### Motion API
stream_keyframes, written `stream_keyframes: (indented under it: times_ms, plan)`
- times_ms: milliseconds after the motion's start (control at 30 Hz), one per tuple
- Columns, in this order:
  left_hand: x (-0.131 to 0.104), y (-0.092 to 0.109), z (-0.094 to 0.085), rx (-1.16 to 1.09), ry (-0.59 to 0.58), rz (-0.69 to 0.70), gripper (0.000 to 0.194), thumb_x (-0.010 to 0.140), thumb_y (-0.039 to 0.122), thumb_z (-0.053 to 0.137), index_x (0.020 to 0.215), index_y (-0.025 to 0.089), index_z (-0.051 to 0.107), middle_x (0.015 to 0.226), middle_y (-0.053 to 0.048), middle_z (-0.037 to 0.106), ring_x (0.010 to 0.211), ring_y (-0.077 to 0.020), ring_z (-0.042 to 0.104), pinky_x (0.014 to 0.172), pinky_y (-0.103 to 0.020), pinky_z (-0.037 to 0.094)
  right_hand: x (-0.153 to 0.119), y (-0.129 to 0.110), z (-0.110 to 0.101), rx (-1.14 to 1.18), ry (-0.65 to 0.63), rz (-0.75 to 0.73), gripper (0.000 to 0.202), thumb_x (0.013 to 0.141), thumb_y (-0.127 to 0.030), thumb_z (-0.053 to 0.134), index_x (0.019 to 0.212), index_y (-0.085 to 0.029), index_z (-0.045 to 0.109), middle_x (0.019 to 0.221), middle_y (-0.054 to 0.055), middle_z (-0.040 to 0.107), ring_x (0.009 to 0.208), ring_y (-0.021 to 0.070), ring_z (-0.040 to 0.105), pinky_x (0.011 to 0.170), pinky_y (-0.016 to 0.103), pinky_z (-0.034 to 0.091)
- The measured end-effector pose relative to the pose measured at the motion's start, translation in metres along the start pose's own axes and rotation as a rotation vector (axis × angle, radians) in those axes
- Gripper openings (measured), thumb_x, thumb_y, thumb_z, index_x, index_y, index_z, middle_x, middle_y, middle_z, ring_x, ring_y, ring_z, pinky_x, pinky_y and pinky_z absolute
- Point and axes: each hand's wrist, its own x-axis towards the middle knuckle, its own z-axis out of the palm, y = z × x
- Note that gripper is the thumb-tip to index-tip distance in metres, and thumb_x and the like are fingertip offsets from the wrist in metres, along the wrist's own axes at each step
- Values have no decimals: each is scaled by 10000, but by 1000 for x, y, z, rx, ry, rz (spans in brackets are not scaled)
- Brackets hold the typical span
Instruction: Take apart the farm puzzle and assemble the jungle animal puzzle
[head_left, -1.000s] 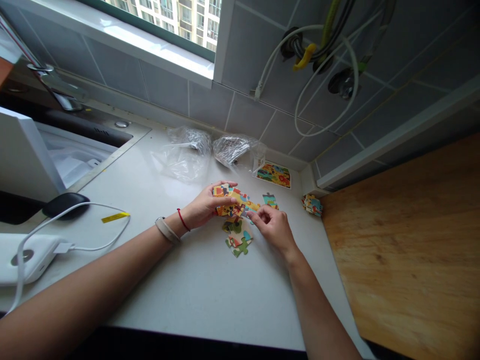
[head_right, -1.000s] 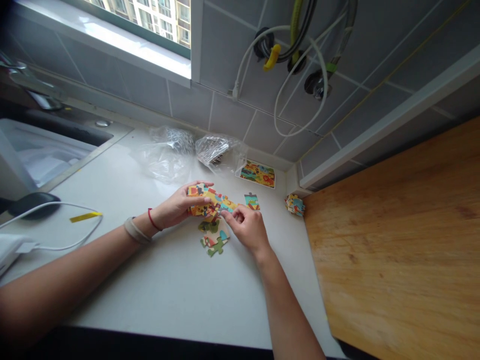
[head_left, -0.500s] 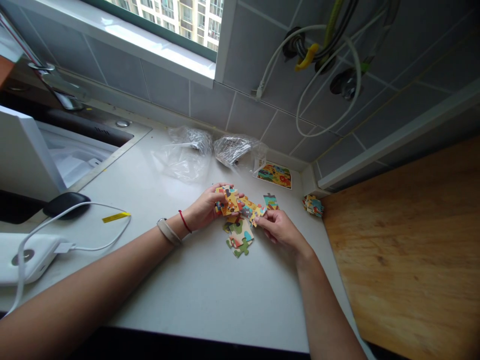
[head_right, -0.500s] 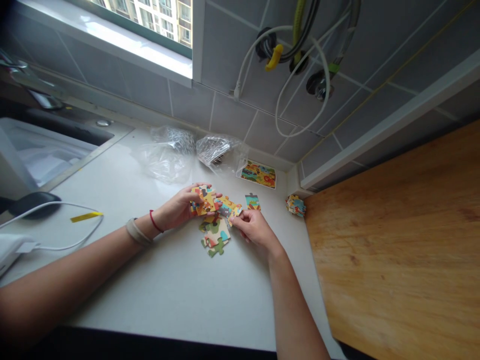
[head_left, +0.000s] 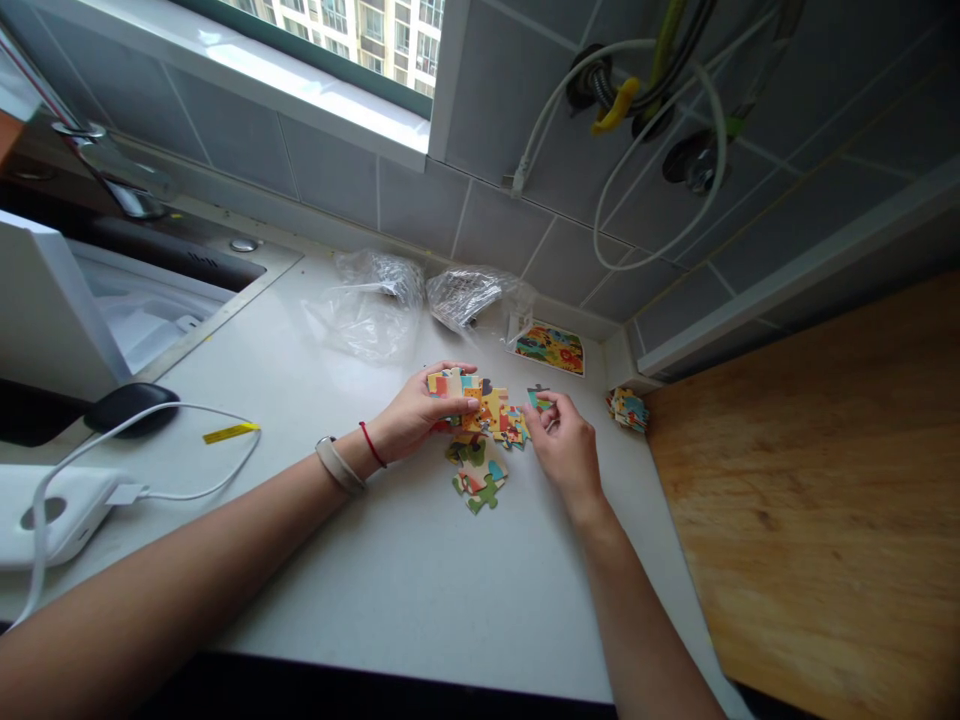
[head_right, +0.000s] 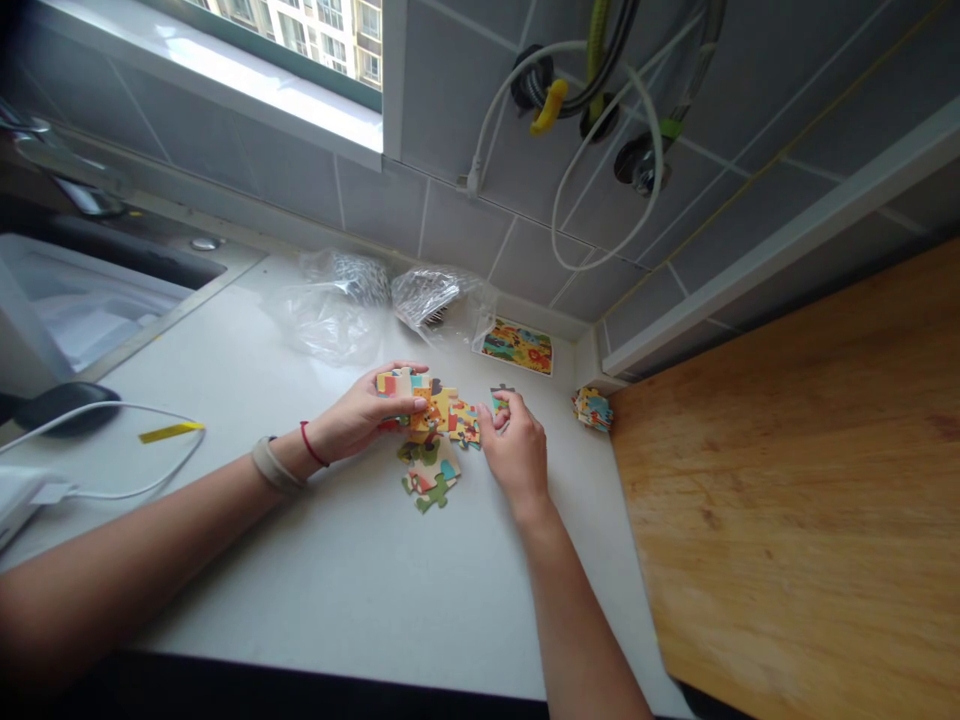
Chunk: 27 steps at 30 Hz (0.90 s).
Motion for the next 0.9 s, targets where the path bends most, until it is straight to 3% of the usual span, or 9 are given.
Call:
stream_keyframes:
  times_ms: [100,200,300,433,533,667,733,800,900]
  plan:
    - [0,-1,2,-7,-5,-4,582,712,218,912,1214,201,618,1081,-88,755,873,-238,755,696,-362,660,-5,-10,7,274,-178,-62,365,928,-549,623,966,-205,737,952,69,720,713,170,617,664,290,499]
    - [0,0,2,-64,-20,-61,478,799,246,827,1225,174,625,1067,-105,748,830,-213,752,694,-323,651,-10,-16,16,508,-325,36,386,856,-580,709,801,-199,687,778,29,682,583,139,576,527,255,462]
    - [1,1,0,-173,-49,-144,485,769,156,722,1242,159,613,1124,-131,733,879,-243,761,691,-328,656,-11,-18,18,654,-320,187,395,801,-572,767,768,-206,622,634,-22,608,482,120,545,410,222,388]
    - [1,3,0,-214,-53,-129,580,689,27,668,1244,179,597,1203,-121,712,1006,-269,746,776,-375,672,-4,-16,11,822,-195,298,398,713,-496,841,886,-205,631,713,-25,650,511,127,618,386,197,394]
    - [0,2,0,-165,-54,-71,560,741,44,758,1252,203,596,1218,-111,707,1049,-262,727,820,-389,668,0,-15,6,873,-171,342,380,687,-428,844,917,-194,652,677,-40,637,466,88,542,382,178,349]
    - [-1,-2,2,-23,-42,-42,631,711,122,884,1269,214,604,1086,-74,719,940,-232,724,762,-385,667,-4,-18,7,915,-301,422,378,676,-400,849,944,-190,686,702,-35,640,473,66,476,400,176,318]
    - [-2,-3,3,63,-63,-70,651,699,162,910,1275,210,611,1043,-68,718,892,-224,719,699,-349,658,-8,-21,11,880,-373,389,398,703,-431,856,984,-189,713,755,-19,659,495,66,468,410,184,326]
    - [-3,-3,4,99,-120,-101,614,738,213,897,1286,209,622,1102,-89,717,924,-231,717,692,-326,649,-10,-22,16,820,-406,320,408,738,-469,850,1009,-187,735,779,-10,665,500,68,448,412,196,332]
    - [-5,1,2,-12,-225,-145,491,842,259,795,1306,215,638,1276,-120,685,1041,-243,710,816,-372,652,-9,-19,19,760,-348,259,397,762,-509,836,963,-179,744,730,-17,642,484,71,417,411,213,326]
